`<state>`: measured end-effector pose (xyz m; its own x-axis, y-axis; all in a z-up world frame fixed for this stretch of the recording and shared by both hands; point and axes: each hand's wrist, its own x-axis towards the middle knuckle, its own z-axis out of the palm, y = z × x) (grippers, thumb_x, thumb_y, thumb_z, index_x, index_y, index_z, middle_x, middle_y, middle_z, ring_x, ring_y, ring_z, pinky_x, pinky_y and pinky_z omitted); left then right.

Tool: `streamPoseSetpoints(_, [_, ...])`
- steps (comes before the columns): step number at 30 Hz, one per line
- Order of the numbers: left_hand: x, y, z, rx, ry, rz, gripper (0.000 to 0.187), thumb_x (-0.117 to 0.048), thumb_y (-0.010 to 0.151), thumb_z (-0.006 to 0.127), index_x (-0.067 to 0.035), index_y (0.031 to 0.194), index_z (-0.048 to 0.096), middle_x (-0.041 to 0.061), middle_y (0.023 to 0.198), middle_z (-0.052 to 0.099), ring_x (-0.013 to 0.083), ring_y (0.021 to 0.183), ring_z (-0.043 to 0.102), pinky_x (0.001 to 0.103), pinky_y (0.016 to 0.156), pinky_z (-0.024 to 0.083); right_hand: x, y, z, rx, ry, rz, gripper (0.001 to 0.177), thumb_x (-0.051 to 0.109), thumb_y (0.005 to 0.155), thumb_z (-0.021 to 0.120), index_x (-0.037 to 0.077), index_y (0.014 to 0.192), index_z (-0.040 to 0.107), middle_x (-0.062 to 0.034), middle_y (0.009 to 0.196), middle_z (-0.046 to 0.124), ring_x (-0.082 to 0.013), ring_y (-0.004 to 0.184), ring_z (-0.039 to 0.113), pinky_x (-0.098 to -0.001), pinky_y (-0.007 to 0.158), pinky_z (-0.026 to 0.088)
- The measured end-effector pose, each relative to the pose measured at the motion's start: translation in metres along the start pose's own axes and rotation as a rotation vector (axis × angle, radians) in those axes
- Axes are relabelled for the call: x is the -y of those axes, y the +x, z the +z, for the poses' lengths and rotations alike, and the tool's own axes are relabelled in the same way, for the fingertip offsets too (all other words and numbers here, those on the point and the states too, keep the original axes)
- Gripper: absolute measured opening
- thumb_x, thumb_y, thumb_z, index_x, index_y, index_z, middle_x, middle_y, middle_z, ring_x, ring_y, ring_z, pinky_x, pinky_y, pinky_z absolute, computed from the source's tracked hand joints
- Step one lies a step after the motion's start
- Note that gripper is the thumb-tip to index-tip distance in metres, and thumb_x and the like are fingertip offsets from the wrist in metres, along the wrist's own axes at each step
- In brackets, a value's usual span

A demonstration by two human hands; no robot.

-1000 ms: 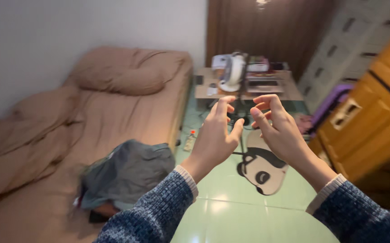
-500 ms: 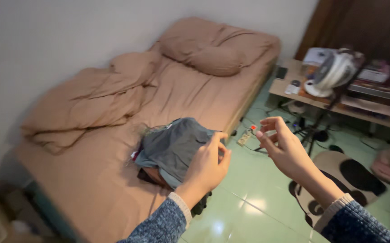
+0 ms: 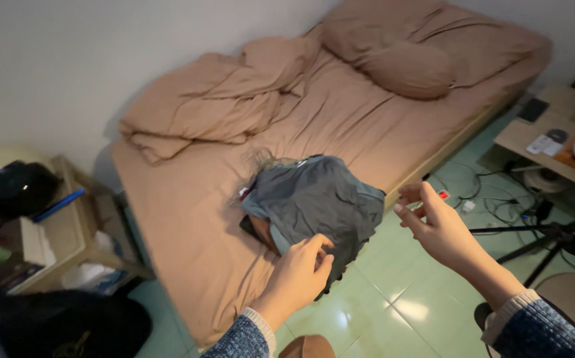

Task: The person repeatedly picks up garments from a pile on the bed, places them on hangers, and hangs them on a nearby clothing rack. The person handles shirts, pants, and other clothing items one at a time, moving between the bed and the rack throughout the episode.

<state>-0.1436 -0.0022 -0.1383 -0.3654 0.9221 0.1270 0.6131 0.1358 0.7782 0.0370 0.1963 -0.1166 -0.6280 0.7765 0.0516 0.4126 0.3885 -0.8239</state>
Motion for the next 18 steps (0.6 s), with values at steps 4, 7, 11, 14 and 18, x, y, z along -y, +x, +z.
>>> streamPoseSetpoints(4, [0.018,0.002,0.0,-0.024,0.0,-0.108,0.021,-0.016,0.091,0.066,-0.003,0.107,0.067,0.012,0.092,0.075,0.028,0.077,0.073,0.038,0.069,0.057,-0.012,0.025,0.018,0.083,-0.041,0.016,0.038,0.025,0.094,0.063,0.006,0.126,0.054,-0.0071,0.113,0.07,-0.0216,0.087,0.074,-0.0361,0.073,0.058])
streamPoseSetpoints(7, [0.039,0.012,-0.001,-0.031,-0.007,-0.16,0.021,-0.017,0.091,0.066,-0.004,0.106,0.067,0.012,0.09,0.075,0.0264,0.075,0.074,0.037,0.068,0.057,-0.024,0.049,0.035,0.144,-0.064,0.01,0.038,0.025,0.093,0.064,0.006,0.125,0.055,-0.007,0.114,0.07,-0.0222,0.089,0.075,-0.0362,0.077,0.059])
streamPoseSetpoints(11, [0.071,0.034,-0.008,-0.01,0.025,-0.23,0.02,-0.02,0.092,0.067,-0.005,0.106,0.068,0.011,0.09,0.075,0.0254,0.076,0.074,0.037,0.068,0.057,-0.041,0.078,0.064,0.225,-0.081,0.01,0.035,0.026,0.093,0.065,0.006,0.121,0.057,-0.0078,0.11,0.072,-0.0225,0.089,0.076,-0.036,0.079,0.059])
streamPoseSetpoints(14, [0.091,0.061,-0.02,0.028,0.012,-0.317,0.02,-0.02,0.091,0.067,-0.007,0.106,0.068,0.009,0.09,0.076,0.0246,0.076,0.074,0.037,0.068,0.057,-0.049,0.104,0.083,0.279,-0.08,0.048,0.034,0.026,0.093,0.064,0.009,0.122,0.056,-0.0069,0.107,0.074,-0.0224,0.089,0.075,-0.036,0.08,0.059])
streamPoseSetpoints(18, [0.135,0.099,-0.04,0.055,0.024,-0.378,0.02,-0.022,0.09,0.067,-0.007,0.104,0.069,0.009,0.09,0.076,0.0258,0.078,0.074,0.038,0.069,0.057,-0.065,0.138,0.111,0.348,-0.128,0.147,0.033,0.027,0.093,0.064,0.009,0.12,0.057,-0.0078,0.104,0.074,-0.0229,0.089,0.076,-0.036,0.081,0.059])
